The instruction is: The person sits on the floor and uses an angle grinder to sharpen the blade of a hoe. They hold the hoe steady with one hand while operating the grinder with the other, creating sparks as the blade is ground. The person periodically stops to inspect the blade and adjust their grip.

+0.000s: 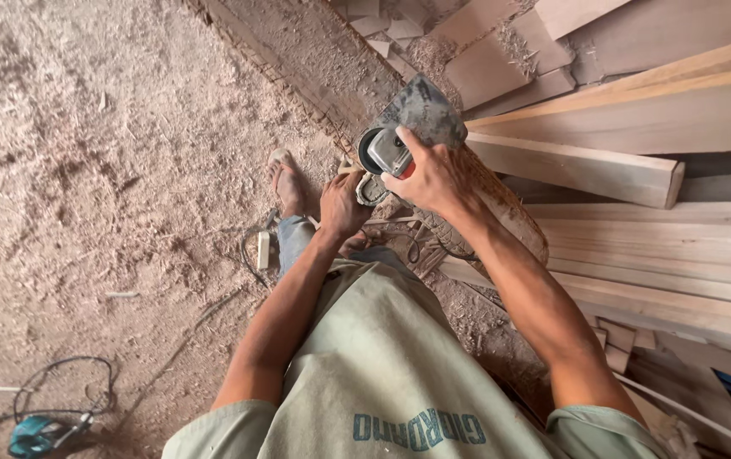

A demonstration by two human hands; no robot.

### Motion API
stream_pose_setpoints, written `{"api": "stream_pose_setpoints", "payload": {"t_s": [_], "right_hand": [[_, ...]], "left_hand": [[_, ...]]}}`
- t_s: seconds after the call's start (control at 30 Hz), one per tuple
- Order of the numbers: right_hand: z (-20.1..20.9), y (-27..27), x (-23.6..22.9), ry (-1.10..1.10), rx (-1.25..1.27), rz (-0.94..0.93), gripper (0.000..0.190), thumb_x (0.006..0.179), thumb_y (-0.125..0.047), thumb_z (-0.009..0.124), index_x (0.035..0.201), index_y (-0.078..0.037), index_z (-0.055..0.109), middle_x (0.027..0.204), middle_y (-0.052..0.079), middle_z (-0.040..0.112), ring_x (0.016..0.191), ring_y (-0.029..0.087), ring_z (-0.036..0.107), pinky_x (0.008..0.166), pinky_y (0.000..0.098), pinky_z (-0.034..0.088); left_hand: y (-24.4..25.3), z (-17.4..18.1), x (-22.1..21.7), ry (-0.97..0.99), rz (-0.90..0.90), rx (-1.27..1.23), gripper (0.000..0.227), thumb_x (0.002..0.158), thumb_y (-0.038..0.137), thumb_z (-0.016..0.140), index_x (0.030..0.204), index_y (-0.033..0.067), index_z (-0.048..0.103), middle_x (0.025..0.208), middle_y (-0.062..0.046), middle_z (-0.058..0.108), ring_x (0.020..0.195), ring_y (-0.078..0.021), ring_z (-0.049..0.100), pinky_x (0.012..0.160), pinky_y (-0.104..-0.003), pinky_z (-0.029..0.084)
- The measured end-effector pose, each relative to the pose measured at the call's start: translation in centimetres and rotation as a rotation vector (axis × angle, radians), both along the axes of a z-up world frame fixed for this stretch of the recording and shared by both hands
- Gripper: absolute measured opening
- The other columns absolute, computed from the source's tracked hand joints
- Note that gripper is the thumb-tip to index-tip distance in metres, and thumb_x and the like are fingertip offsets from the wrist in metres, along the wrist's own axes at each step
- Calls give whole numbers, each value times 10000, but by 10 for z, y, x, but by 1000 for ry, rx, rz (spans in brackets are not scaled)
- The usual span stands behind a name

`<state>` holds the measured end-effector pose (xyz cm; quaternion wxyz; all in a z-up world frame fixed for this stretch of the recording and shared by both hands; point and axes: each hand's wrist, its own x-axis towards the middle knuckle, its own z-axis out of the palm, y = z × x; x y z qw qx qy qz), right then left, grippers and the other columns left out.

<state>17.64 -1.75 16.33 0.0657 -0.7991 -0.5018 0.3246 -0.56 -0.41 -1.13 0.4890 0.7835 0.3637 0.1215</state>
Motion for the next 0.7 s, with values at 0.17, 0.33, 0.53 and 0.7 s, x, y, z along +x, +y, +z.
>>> {"api": "stream_pose_setpoints", "payload": {"t_s": [0.17,0.33,0.53,0.7], "right_hand": [[7,4,-1,-39,56,69,804,792,-317,820,1447,32,509,792,241,750,639,288,752,605,391,628],[13,9,-3,-53,-40,72,816,778,-338,795,1472,-20,507,790,220,758,622,312,753,602,429,625],[21,11,2,-113,-43,73,843,763,-386,829,1453,-13,521,799,232,751,671,338,753,666,449,621],[13,9,2,-82,-68,68,805,791,-384,786,1468,-35,526,788,225,755,671,331,752,675,458,624]], "left_hand": [[-4,-12,-2,-104,58,-57,649,642,123,832,1254,57,627,1206,-214,700,1144,-403,651,941,-463,542],[-7,-16,3,-65,44,-61,548,708,130,828,1227,91,660,1146,-167,727,1130,-380,675,944,-453,558],[-6,-10,2,-29,81,-76,459,757,167,831,1191,126,686,1099,-138,742,1015,-369,707,865,-471,557],[-5,-4,4,-41,86,-57,522,699,163,830,1198,116,684,1093,-142,739,984,-374,705,840,-473,559]]}}
